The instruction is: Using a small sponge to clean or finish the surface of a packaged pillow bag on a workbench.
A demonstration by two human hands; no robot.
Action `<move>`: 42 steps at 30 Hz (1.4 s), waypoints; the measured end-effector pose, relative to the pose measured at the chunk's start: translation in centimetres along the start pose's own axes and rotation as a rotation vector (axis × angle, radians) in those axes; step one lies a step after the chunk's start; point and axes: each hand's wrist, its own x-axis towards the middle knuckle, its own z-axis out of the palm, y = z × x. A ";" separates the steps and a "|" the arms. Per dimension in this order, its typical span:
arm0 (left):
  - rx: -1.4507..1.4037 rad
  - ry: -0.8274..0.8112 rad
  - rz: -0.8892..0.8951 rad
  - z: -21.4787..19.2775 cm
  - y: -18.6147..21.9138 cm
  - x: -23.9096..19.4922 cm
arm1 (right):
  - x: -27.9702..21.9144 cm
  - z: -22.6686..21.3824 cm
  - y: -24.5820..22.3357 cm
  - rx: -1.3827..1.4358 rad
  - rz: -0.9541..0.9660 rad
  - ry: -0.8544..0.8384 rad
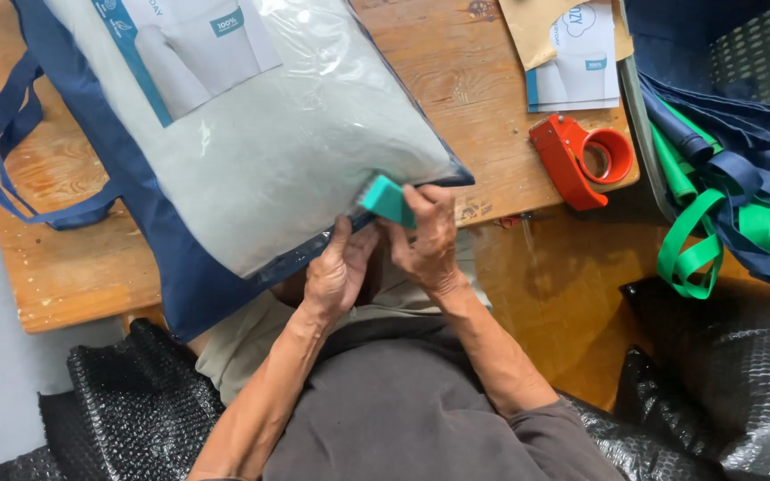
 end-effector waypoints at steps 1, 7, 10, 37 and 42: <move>-0.002 0.004 0.001 -0.2 -0.1 -0.3 | -0.1 -0.6 0.6 0.003 0.001 -0.004; -0.113 -0.001 0.025 -3.3 -2.9 1.7 | 0.5 -3.1 -0.5 0.016 0.069 0.033; -0.043 -0.150 -0.028 -2.7 -3.5 2.8 | 0.7 -2.3 -2.5 0.072 0.058 0.007; -0.140 -0.067 -0.108 2.6 -4.6 3.0 | 0.1 -5.5 1.9 -0.138 0.092 0.084; -0.248 -0.069 -0.074 5.4 -2.4 0.7 | 1.4 -8.6 2.0 -0.096 0.175 0.093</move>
